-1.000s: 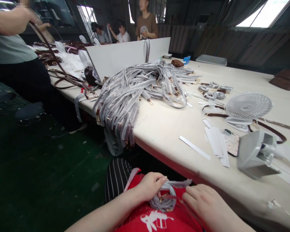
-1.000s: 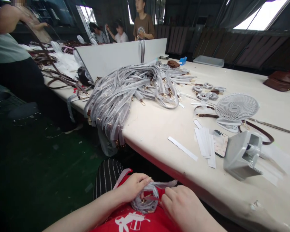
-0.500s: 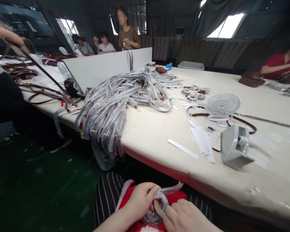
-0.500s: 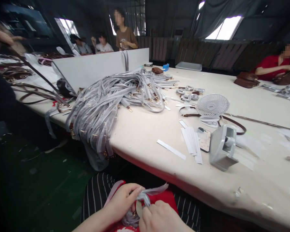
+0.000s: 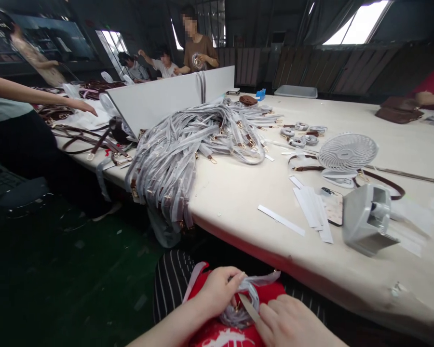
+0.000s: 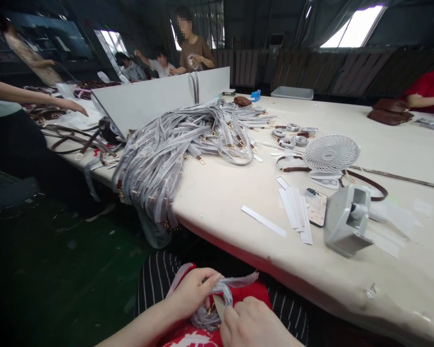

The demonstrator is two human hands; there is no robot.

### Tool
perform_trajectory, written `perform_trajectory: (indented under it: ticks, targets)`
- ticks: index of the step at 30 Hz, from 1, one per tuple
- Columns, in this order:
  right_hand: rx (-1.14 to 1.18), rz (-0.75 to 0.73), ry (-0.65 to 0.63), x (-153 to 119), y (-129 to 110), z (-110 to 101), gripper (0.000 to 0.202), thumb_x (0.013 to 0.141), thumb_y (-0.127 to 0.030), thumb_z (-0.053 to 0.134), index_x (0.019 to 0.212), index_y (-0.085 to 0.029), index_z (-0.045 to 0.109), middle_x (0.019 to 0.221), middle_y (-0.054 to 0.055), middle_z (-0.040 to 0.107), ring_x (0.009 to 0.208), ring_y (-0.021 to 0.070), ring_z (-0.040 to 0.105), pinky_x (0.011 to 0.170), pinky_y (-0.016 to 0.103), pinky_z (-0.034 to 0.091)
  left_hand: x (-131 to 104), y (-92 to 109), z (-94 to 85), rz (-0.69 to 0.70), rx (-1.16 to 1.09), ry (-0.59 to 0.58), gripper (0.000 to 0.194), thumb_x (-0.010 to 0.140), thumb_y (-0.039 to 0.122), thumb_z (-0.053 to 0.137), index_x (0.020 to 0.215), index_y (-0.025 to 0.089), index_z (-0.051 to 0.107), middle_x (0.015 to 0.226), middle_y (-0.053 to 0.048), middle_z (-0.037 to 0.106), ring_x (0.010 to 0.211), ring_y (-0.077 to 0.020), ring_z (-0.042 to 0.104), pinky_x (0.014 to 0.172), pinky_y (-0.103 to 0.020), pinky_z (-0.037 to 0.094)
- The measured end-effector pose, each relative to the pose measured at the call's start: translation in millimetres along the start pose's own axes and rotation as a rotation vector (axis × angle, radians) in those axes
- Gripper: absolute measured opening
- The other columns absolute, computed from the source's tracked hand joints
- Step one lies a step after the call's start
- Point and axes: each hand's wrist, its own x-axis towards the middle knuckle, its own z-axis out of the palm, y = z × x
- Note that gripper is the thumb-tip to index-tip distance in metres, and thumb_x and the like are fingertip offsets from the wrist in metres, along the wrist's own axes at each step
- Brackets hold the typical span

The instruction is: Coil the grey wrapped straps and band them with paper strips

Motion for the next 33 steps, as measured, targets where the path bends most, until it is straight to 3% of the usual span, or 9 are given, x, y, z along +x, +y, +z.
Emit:
perform_trajectory:
  ticks: [3,9,14,18,23,25,27,29,33]
  targets:
    - [0.03,0.036,-0.053,7,-2,8,0.014,0.075,-0.011,0.061,0.071,-0.021,0.052,0.058,-0.003,0.058,0.046,0.0166,0.049,0.046,0.035,0.026,-3,8,-0.2,0.013,0.016,-0.015,0.041,0.087,0.052,0.046,0.08,0.018,0.067,0.057,0.001,0.06,0.049,-0.0155,0.058,0.046,-0.022,0.038]
    - [0.121,0.165,-0.184,32,-1,42,0.009,0.079,-0.011,0.065,0.082,-0.017,0.06,0.074,0.001,0.067,0.061,0.0197,0.06,0.053,0.035,0.033,-2,7,-2.8,0.095,0.029,0.038,0.03,0.085,0.035,0.049,0.079,0.018,0.073,0.08,-0.003,0.073,0.083,-0.0202,0.066,0.072,-0.025,0.047]
    - [0.533,0.42,-0.316,29,28,16,0.011,0.077,-0.018,0.068,0.07,-0.021,0.06,0.071,-0.002,0.065,0.063,0.0155,0.06,0.057,0.029,0.034,-3,2,-6.2,0.077,0.064,0.043,0.036,0.086,0.04,0.048,0.073,0.016,0.07,0.074,-0.004,0.07,0.074,-0.0183,0.061,0.065,-0.026,0.042]
    - [0.888,0.663,-0.278,27,49,7,0.009,0.074,-0.016,0.065,0.068,-0.021,0.062,0.07,-0.003,0.066,0.064,0.0132,0.058,0.059,0.024,0.037,-10,9,-8.5,0.191,0.138,0.029,0.039,0.091,0.036,0.041,0.072,0.016,0.068,0.079,-0.004,0.068,0.077,-0.0175,0.06,0.072,-0.026,0.042]
    - [1.277,0.884,-0.145,34,53,46,0.011,0.071,-0.025,0.07,0.067,-0.017,0.064,0.064,-0.001,0.064,0.06,0.0141,0.054,0.056,0.025,0.04,-15,15,-5.8,0.261,0.213,0.031,0.042,0.091,0.04,0.044,0.061,0.017,0.06,0.073,-0.003,0.064,0.071,-0.0163,0.055,0.069,-0.027,0.04]
    - [1.434,1.008,-0.135,33,53,62,0.027,0.073,-0.042,0.071,0.069,-0.017,0.062,0.06,-0.001,0.06,0.056,0.0136,0.052,0.055,0.026,0.04,-15,14,-4.0,0.24,0.244,0.058,0.041,0.09,0.041,0.047,0.059,0.017,0.06,0.072,-0.003,0.063,0.07,-0.0162,0.054,0.067,-0.027,0.039]
    - [1.53,1.117,-0.169,31,53,74,0.046,0.078,-0.063,0.058,0.075,-0.016,0.06,0.059,-0.001,0.058,0.053,0.0141,0.052,0.054,0.028,0.041,-15,15,-2.9,0.238,0.264,0.049,0.041,0.091,0.04,0.047,0.06,0.017,0.061,0.07,-0.003,0.062,0.069,-0.0163,0.054,0.066,-0.027,0.038]
    - [1.586,1.13,-0.23,28,51,80,0.058,0.079,-0.072,0.048,0.075,-0.016,0.06,0.058,-0.001,0.056,0.052,0.0145,0.051,0.054,0.029,0.041,-17,18,-2.5,0.272,0.261,0.028,0.039,0.091,0.038,0.047,0.063,0.018,0.063,0.071,-0.003,0.064,0.071,-0.0168,0.056,0.067,-0.027,0.039]
    - [1.643,1.044,-0.21,24,39,82,0.048,0.068,-0.061,0.071,0.06,-0.017,0.053,0.054,-0.006,0.047,0.054,0.0104,0.041,0.053,0.025,0.034,-21,23,-1.9,0.375,0.2,0.013,0.039,0.094,0.038,0.042,0.07,0.019,0.066,0.087,-0.005,0.068,0.085,-0.0182,0.06,0.079,-0.027,0.043]
